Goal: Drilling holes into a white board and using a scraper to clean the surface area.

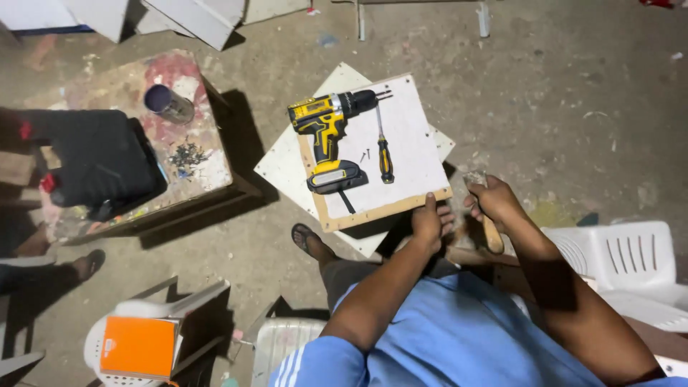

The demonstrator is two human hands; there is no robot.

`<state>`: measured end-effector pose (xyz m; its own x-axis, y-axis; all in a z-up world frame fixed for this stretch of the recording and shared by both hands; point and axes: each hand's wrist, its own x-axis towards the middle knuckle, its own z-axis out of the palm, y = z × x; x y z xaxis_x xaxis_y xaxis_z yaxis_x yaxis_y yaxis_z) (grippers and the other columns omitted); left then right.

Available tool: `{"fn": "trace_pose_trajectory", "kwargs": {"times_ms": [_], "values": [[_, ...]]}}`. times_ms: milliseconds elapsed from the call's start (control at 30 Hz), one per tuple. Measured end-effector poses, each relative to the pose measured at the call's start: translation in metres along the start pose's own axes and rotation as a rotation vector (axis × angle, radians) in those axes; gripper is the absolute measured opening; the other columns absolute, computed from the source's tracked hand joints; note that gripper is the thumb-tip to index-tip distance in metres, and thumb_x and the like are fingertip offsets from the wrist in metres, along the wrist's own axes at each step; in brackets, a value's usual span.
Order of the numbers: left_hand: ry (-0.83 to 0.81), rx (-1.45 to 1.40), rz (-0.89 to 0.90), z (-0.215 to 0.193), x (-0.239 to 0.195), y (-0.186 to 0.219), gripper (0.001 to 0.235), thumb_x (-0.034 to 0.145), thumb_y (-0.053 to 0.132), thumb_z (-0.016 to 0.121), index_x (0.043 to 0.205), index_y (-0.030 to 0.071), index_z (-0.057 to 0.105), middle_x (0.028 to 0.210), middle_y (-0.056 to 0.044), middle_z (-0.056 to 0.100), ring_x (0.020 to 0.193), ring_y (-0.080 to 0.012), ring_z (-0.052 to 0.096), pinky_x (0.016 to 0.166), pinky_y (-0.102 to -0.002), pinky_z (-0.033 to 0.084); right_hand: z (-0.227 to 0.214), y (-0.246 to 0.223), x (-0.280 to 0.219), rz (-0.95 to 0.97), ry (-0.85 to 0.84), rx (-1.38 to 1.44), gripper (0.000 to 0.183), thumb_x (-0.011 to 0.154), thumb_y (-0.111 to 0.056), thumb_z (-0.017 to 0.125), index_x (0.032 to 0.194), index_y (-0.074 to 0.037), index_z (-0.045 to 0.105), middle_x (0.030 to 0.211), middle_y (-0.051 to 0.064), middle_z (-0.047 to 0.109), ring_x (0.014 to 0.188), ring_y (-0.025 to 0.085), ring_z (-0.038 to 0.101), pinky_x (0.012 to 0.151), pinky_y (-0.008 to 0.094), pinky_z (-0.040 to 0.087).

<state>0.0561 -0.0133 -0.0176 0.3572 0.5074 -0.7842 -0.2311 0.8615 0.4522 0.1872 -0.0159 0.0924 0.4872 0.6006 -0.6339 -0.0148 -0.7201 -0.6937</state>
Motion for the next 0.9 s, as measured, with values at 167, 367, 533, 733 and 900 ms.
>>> {"fn": "trace_pose_trajectory", "kwargs": {"times_ms": [167, 367, 533, 733, 900], "values": [[-0.083, 0.056, 0.057, -0.022, -0.003, -0.003, 0.054, 0.101, 0.035, 0.065, 0.141, 0.004, 0.044, 0.119, -0.01, 0.069, 0.091, -0.0204, 0.073, 0.079, -0.034, 0.063, -0.009, -0.012, -0.031, -0.025, -0.027, -0.027, 0.035, 0.102, -0.015, 0.055, 0.126, 0.009, 0.049, 0.075, 0.025, 0.067, 0.045, 0.023, 0.061, 0.032, 0.032, 0.05], [-0.122, -0.099, 0.006, -0.039, -0.014, 0.015, 0.067, 0.102, 0.053, 0.059, 0.145, 0.003, 0.043, 0.134, -0.015, 0.058, 0.112, -0.0272, 0.066, 0.098, -0.041, 0.055, 0.02, -0.031, -0.048, 0.007, -0.124, -0.201, 0.044, 0.1, -0.011, 0.052, 0.138, 0.011, 0.048, 0.087, 0.028, 0.07, 0.053, 0.027, 0.067, 0.039, 0.037, 0.056], [-0.06, -0.205, 0.032, -0.041, -0.044, 0.041, 0.093, 0.104, 0.068, 0.05, 0.152, -0.01, 0.029, 0.144, -0.029, 0.053, 0.126, -0.0354, 0.062, 0.106, -0.045, 0.051, 0.051, -0.051, -0.058, -0.055, -0.2, -0.339, 0.042, 0.1, -0.02, 0.055, 0.13, 0.011, 0.054, 0.075, 0.029, 0.071, 0.046, 0.031, 0.068, 0.034, 0.04, 0.057], [0.014, -0.422, 0.117, -0.045, -0.061, 0.054, 0.096, 0.101, 0.047, 0.071, 0.148, -0.02, 0.02, 0.141, -0.038, 0.037, 0.13, -0.0433, 0.057, 0.111, -0.051, 0.046, 0.07, -0.046, -0.063, -0.011, -0.286, -0.465, 0.048, 0.102, -0.012, 0.047, 0.138, 0.019, 0.041, 0.074, 0.031, 0.072, 0.047, 0.031, 0.069, 0.035, 0.039, 0.058], [0.048, -0.499, 0.129, -0.048, -0.06, 0.058, 0.093, 0.099, 0.028, 0.077, 0.146, -0.025, 0.016, 0.144, -0.042, 0.024, 0.126, -0.0519, 0.057, 0.107, -0.057, 0.05, 0.077, -0.049, -0.063, 0.01, -0.26, -0.417, 0.059, 0.102, -0.017, 0.05, 0.143, 0.021, 0.031, 0.073, 0.03, 0.071, 0.045, 0.028, 0.066, 0.033, 0.035, 0.055]]}}
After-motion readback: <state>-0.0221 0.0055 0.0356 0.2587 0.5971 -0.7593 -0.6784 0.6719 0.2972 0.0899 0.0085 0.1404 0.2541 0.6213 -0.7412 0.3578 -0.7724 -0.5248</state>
